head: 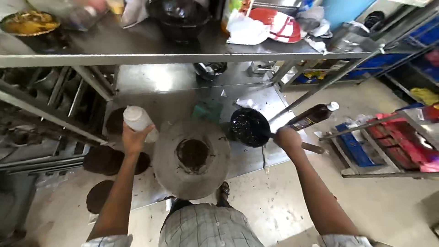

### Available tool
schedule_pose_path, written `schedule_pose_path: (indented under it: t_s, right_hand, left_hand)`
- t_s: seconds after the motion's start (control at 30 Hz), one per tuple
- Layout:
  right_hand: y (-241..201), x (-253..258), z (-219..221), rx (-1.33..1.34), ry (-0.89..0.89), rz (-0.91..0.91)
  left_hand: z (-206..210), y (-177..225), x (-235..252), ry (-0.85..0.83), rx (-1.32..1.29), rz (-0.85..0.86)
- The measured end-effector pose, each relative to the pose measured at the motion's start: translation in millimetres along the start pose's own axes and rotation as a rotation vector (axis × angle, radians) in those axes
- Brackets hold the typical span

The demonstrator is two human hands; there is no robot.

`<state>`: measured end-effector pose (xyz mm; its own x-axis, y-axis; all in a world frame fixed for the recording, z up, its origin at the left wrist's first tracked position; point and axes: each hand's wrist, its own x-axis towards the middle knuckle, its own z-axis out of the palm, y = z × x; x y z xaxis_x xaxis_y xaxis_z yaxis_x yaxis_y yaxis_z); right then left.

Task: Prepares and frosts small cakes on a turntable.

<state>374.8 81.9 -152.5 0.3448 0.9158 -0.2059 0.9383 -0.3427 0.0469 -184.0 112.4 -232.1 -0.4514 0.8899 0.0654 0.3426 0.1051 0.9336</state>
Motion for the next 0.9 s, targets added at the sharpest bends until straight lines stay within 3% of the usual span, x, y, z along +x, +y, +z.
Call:
schedule_pose_path:
  t_s: [0.13,0.27,0.33,0.53,0.7,0.8,0.9]
  right_hand:
    - [-19.7,26.5,44.2,0.291,-0.159,-0.095]
    - [-2.7,28.2,75.7,0.721,-0.286,-0.053]
    - [2.9,18.5,90.7,0.910,-0.308,-0.045]
    - [26.0,6.6,106.8,1.144,-0.318,-0.052]
    - [33.1,-26.2,58.9,1.135,-0.274,-0.163]
    - [11.1,-56.5,28.8,1.153,-0.342,-0.263]
    - [-28.3,-92.6,26.1,1.154,-0.469,-0.371]
  left_hand:
    - [-14.3,13.3,-51.1,-0.061,0.013,-0.193]
    - [-18.2,30.8,-79.3,-0.409,-0.112,-0.546]
    - [-17.7,36.1,-78.6,-0.402,-0.232,-0.641]
    - [-27.2,48.0,-97.5,-0.174,-0.208,-0.564]
    - [-25.7,50.5,-121.1,-0.033,-0.270,-0.520]
    - [-36.6,59.6,-124.0,-0.019,-0.289,-0.466]
    - [-55.2,75.5,-117.1,-0.034,-0.294,-0.405]
